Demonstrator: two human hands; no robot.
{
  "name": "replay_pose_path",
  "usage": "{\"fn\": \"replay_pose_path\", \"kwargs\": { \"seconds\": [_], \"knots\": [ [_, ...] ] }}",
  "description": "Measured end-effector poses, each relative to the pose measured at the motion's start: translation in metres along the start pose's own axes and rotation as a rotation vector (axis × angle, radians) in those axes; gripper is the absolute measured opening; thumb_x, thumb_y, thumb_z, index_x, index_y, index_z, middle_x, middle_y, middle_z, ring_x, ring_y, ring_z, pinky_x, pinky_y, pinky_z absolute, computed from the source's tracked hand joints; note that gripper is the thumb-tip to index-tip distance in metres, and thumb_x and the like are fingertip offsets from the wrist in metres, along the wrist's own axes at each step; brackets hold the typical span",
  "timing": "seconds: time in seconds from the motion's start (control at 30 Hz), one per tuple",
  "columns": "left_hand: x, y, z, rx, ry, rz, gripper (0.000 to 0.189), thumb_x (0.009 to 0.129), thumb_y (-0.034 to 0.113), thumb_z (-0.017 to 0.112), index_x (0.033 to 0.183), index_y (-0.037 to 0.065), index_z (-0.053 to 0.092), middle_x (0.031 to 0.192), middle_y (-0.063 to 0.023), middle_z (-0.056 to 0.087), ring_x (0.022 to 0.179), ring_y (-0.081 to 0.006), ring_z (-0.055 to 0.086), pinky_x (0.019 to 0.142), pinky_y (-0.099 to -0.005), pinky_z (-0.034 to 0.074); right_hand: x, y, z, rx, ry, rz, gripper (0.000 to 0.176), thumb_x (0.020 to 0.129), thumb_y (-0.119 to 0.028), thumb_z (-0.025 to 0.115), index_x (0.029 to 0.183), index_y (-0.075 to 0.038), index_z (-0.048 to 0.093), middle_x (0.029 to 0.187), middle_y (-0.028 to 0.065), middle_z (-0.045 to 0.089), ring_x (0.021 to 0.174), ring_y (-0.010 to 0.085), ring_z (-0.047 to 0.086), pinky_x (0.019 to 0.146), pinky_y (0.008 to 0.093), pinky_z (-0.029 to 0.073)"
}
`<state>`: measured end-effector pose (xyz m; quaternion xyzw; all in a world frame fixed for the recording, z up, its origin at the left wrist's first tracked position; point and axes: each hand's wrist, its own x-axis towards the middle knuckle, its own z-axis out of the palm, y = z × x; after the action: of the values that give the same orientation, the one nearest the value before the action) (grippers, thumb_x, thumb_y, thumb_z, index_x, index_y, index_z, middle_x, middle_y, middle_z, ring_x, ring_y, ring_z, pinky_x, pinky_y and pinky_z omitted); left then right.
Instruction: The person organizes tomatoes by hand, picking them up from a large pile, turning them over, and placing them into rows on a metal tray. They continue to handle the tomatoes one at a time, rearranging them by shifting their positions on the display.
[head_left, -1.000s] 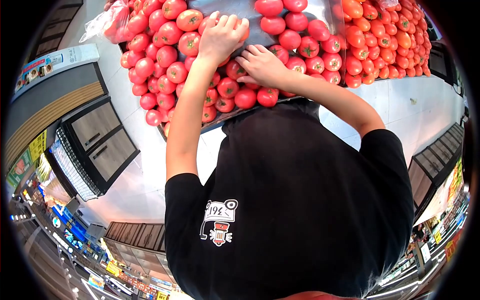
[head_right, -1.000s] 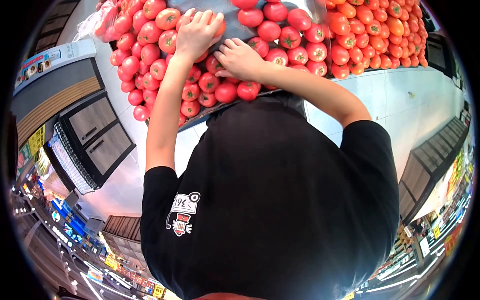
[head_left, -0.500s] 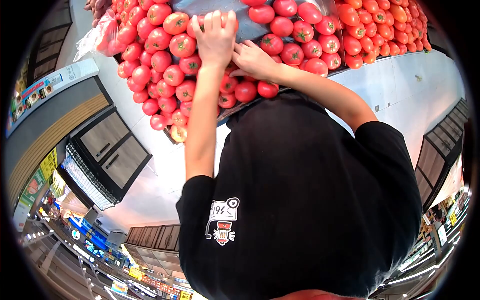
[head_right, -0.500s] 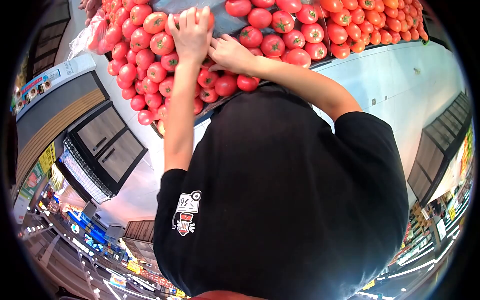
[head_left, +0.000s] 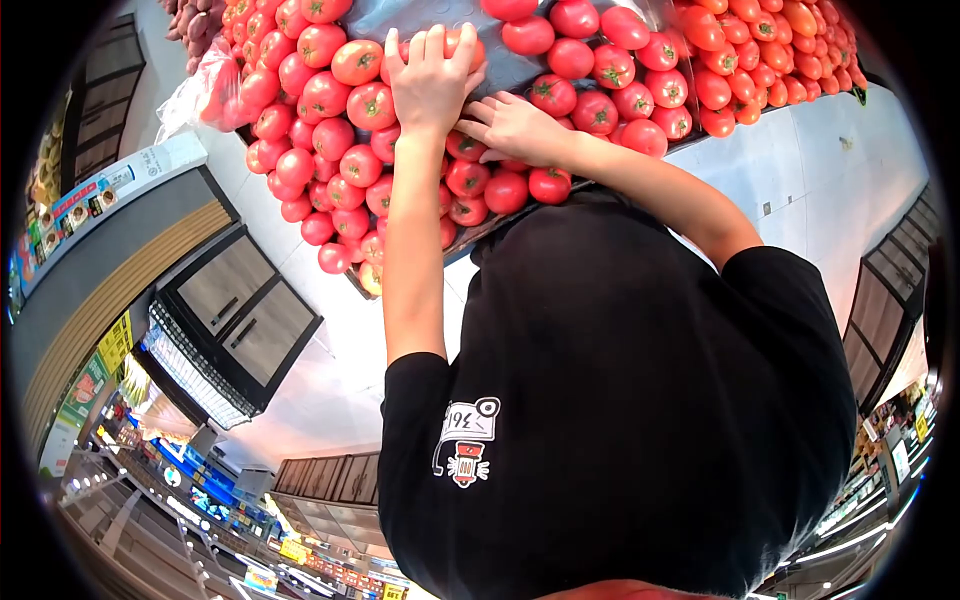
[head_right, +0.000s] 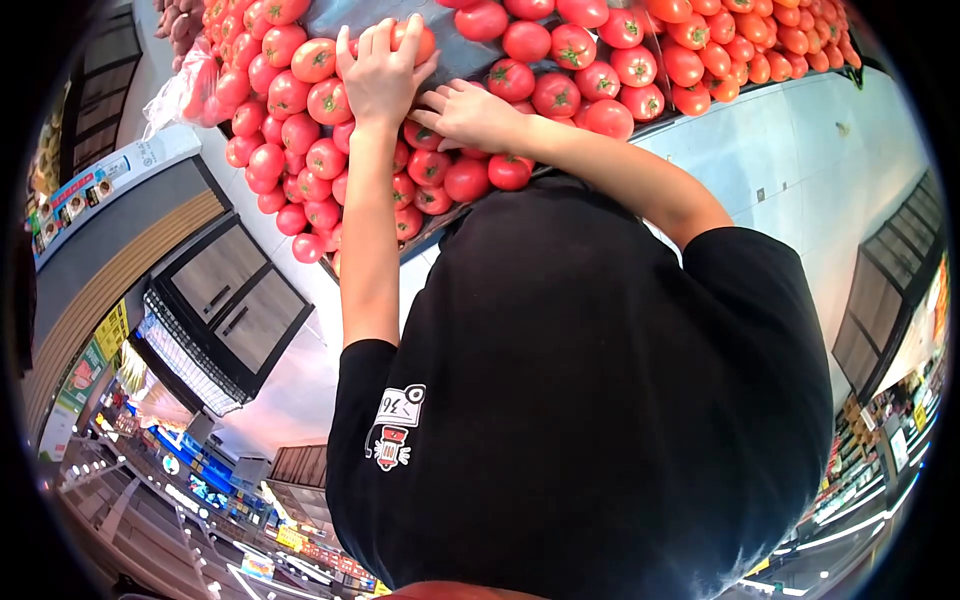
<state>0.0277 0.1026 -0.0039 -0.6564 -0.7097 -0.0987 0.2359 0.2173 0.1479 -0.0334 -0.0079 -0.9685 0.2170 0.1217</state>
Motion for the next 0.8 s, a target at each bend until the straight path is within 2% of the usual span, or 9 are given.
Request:
{"fn": "replay_pose_path", "kwargs": {
  "seconds": [0.1,0.2,0.4,0.47,0.5,0.6,0.67,0.77,0.8],
  "knots": [
    [0.005,-0.002,-0.003,-0.012,-0.009,0.009,0.061,0.08,0.053,0.09,0.133,0.027,0.075,0.124,-0.0013,0.073,0.114,-0.0207,0.07,0.121,-0.0628,0.042,0.0,-0.003,0.0,0.075,0.059,0.001,0.061,0.09,-0.031,0.085,0.143,-0.008,0.067,0.139,0.0108,0.065,0.122,0.0311,0.066,0.105,0.0453,0.055],
    [0.007,-0.003,-0.003,-0.027,-0.025,0.014,0.062,0.08,0.053,0.091,0.134,0.027,0.074,0.124,-0.0014,0.073,0.115,-0.0208,0.07,0.122,-0.0626,0.041,0.004,0.0,0.01,0.201,0.089,-0.083,0.058,0.091,-0.028,0.084,0.142,-0.007,0.066,0.139,0.0111,0.065,0.12,0.0313,0.066,0.1,0.0448,0.059],
    [0.0,0.012,0.0,0.04,0.016,-0.073,0.063,0.081,0.052,0.091,0.136,0.026,0.073,0.126,-0.0012,0.071,0.119,-0.0216,0.067,0.123,-0.0639,0.038,0.004,0.013,-0.004,0.194,-0.054,-0.085,0.055,0.09,-0.025,0.083,0.139,-0.006,0.066,0.137,0.0108,0.067,0.113,0.03,0.069,0.098,0.0443,0.06],
    [-0.005,0.019,0.003,0.063,0.041,-0.117,0.063,0.082,0.053,0.09,0.136,0.026,0.072,0.127,-0.0014,0.07,0.121,-0.0224,0.066,0.122,-0.0642,0.037,-0.005,0.016,0.005,0.118,0.074,-0.14,0.056,0.089,-0.025,0.085,0.139,-0.007,0.066,0.137,0.0099,0.068,0.112,0.0303,0.07,0.099,0.0449,0.06],
    [-0.006,0.022,0.002,0.068,0.043,-0.136,0.063,0.082,0.053,0.09,0.136,0.026,0.072,0.128,-0.0017,0.069,0.121,-0.0229,0.066,0.122,-0.0643,0.037,-0.008,0.016,0.004,0.116,0.094,-0.141,0.06,0.088,-0.024,0.086,0.141,-0.008,0.065,0.142,0.0108,0.067,0.116,0.0306,0.068,0.102,0.0448,0.059],
    [-0.008,0.027,0.001,0.085,0.036,-0.163,0.063,0.083,0.054,0.089,0.137,0.026,0.071,0.13,-0.0026,0.068,0.124,-0.024,0.064,0.121,-0.0636,0.038,-0.017,0.023,-0.007,0.185,0.033,-0.154,0.065,0.086,-0.022,0.087,0.145,-0.009,0.064,0.145,0.0114,0.065,0.124,0.0321,0.066,0.106,0.045,0.058],
    [-0.01,0.027,0.0,0.099,0.035,-0.156,0.063,0.084,0.054,0.089,0.137,0.026,0.071,0.13,-0.0027,0.068,0.124,-0.0239,0.064,0.12,-0.0634,0.038,-0.016,0.03,-0.035,0.231,-0.082,-0.089,0.071,0.083,-0.016,0.087,0.15,-0.013,0.064,0.147,0.0108,0.064,0.133,0.0325,0.063,0.114,0.0457,0.054],
    [-0.012,0.027,0.003,0.114,0.047,-0.15,0.062,0.084,0.054,0.089,0.136,0.027,0.071,0.131,-0.0027,0.068,0.125,-0.0238,0.063,0.12,-0.0632,0.038,-0.02,0.056,-0.047,-0.094,-0.22,-0.12,0.057,0.092,-0.014,0.075,0.148,-0.014,0.066,0.139,0.0054,0.067,0.13,0.0279,0.064,0.112,0.0419,0.054],
    [-0.012,0.027,0.003,0.118,0.048,-0.152,0.062,0.084,0.054,0.089,0.136,0.027,0.071,0.131,-0.0027,0.068,0.124,-0.0237,0.063,0.12,-0.0632,0.039,-0.018,0.056,-0.048,-0.105,-0.236,-0.139,0.054,0.093,-0.014,0.073,0.147,-0.014,0.067,0.138,0.0049,0.067,0.129,0.0274,0.064,0.111,0.0417,0.054]
  ]
}}
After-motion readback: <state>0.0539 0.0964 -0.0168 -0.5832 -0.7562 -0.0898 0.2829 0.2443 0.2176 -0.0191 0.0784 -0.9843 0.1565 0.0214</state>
